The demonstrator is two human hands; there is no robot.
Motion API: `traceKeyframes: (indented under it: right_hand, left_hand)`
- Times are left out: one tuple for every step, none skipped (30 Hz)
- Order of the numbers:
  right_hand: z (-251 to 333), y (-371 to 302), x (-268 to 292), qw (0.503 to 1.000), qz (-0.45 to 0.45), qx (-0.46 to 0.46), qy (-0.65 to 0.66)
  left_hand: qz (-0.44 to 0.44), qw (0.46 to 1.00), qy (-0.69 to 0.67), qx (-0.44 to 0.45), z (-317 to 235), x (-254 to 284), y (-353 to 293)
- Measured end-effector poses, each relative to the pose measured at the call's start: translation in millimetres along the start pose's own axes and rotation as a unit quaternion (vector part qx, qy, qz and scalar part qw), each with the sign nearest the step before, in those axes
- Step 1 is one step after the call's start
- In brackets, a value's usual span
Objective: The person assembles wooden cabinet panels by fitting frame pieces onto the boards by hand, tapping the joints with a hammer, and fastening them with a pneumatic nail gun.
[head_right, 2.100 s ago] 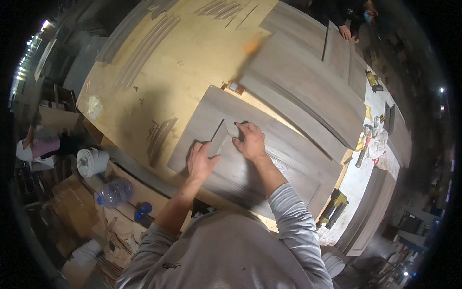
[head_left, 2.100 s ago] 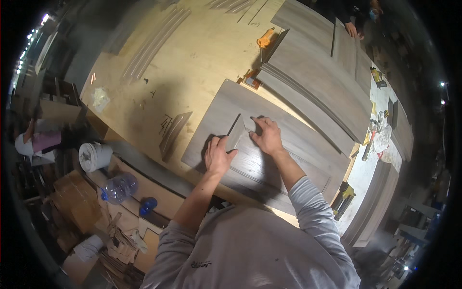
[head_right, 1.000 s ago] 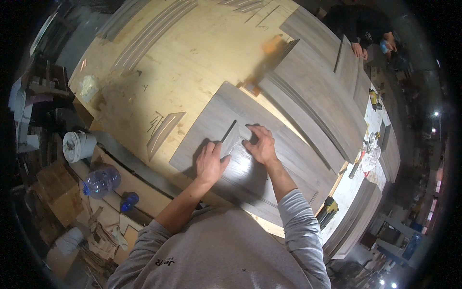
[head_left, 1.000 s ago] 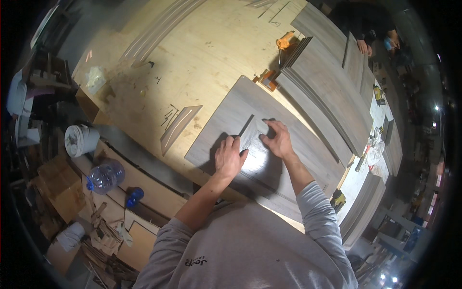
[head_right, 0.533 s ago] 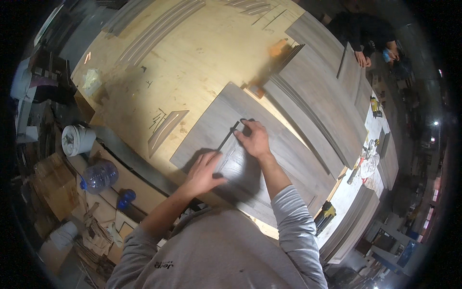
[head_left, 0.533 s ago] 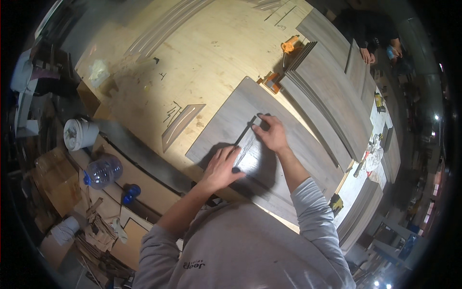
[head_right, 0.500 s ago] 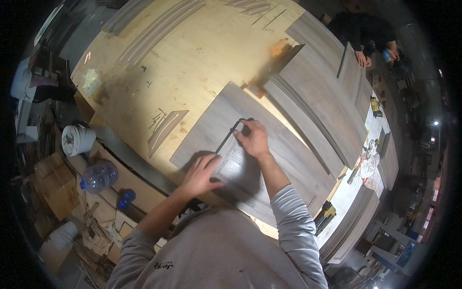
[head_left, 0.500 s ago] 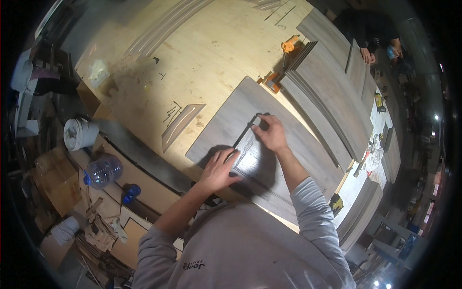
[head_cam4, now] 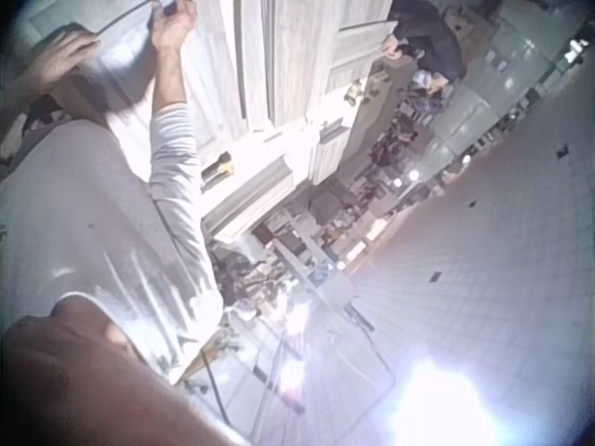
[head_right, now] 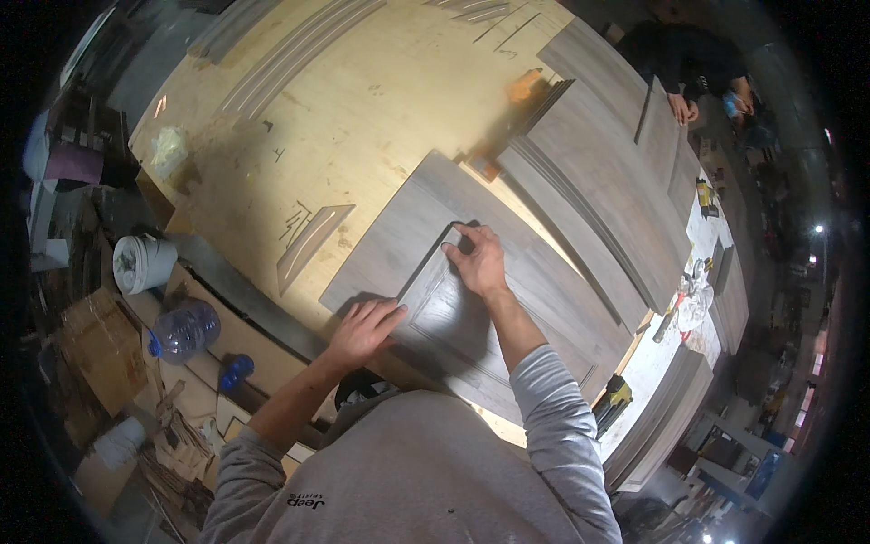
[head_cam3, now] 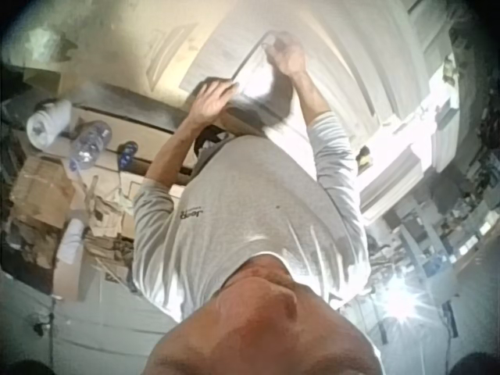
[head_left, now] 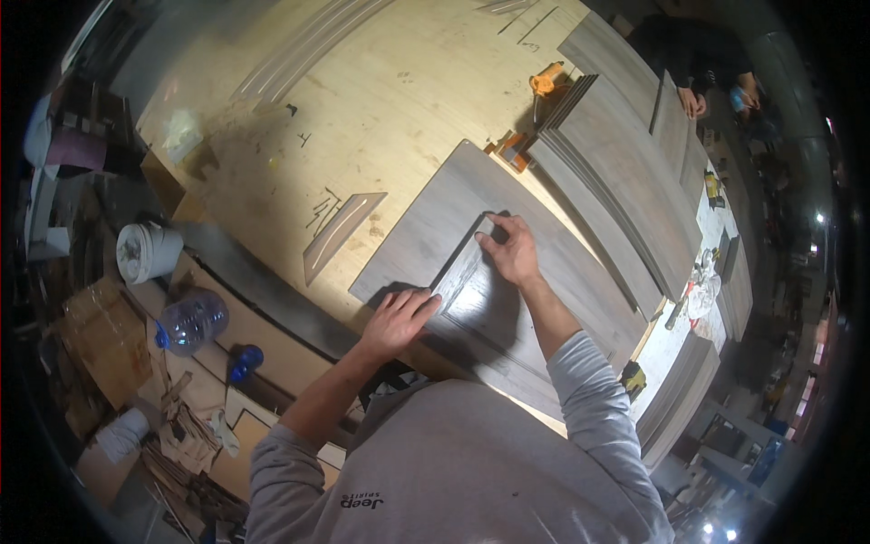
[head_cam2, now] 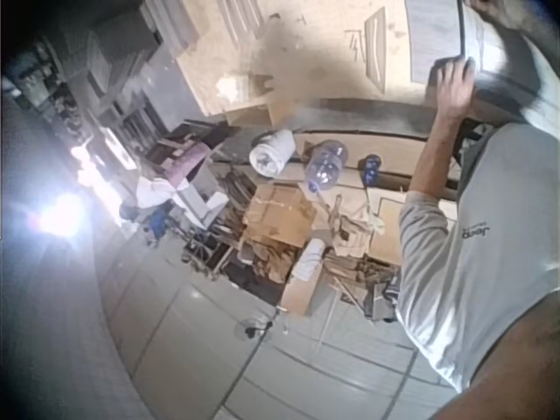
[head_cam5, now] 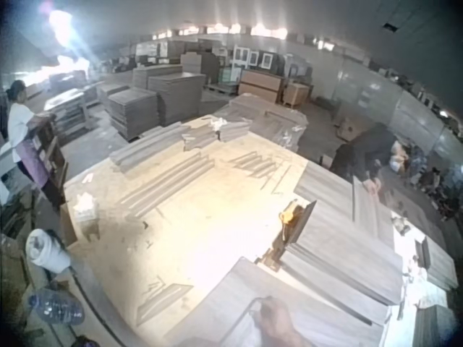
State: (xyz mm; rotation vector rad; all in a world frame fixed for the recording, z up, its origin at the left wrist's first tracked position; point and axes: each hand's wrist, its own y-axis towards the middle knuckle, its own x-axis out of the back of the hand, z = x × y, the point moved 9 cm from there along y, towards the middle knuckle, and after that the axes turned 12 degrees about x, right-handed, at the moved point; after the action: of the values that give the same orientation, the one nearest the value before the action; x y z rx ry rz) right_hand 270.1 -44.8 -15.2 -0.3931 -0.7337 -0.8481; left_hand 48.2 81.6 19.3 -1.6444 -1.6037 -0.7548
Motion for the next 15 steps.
traceKeyframes:
  right_hand:
    - [0,0,0,1.000,-0.001,0.000,0.000]
    - [0,0,-1,1.000,-0.001,-0.005,0.000]
    - [-1,-1,-1,1.000,0.000,-0.009,0.001]
    - [1,-1,-1,1.000,-0.002,-0.008,0.001]
    - [2,-1,0,1.000,0.000,-0.013,-0.005]
    - [3,-1,0,1.000,0.002,-0.017,-0.012]
    - [1,-2,-1,1.000,-0.002,-0.017,-0.011]
    - [0,-2,-2,1.000,-0.010,0.000,-0.011]
    - [0,-2,-1,1.000,-0.019,0.016,-0.012]
    - [0,-2,1,0.999,-0.026,0.014,-0.011]
    - [-1,-2,1,1.000,-0.016,0.016,0.001]
    - [-1,-3,2,1.000,-0.008,0.017,0.012]
    - [3,-6,9,1.000,-0.020,0.014,0.015]
    - [10,-9,17,0.999,-0.035,0.014,0.026]
    - [15,-15,25,0.998,-0.052,0.014,0.037]
  left_hand:
    - [-0.008,1.000,0.001,-0.003,-1,1,0]
    - [-0.016,1.000,0.002,-0.006,-1,2,-1]
    - [-0.017,1.000,0.003,-0.006,-2,1,-2]
    - [-0.017,1.000,0.004,-0.006,-1,1,-2]
    - [-0.018,1.000,0.006,-0.006,0,0,-3]
    - [-0.019,1.000,0.007,-0.008,0,0,-4]
    - [-0.021,1.000,0.008,-0.005,-1,1,-5]
    - [-0.024,1.000,0.009,-0.003,-1,2,-5]
    - [-0.024,1.000,0.012,-0.009,-2,3,-4]
    - [-0.021,1.000,0.005,-0.007,-2,5,-4]
    - [-0.018,1.000,-0.001,-0.007,-3,7,-2]
    - [-0.016,1.000,0.003,-0.017,-6,8,-1]
    - [0.007,1.000,-0.007,-0.007,-5,7,1]
    - [0.030,0.999,-0.016,0.000,-4,6,5]
    - [0.035,0.999,-0.007,-0.014,-10,4,6]
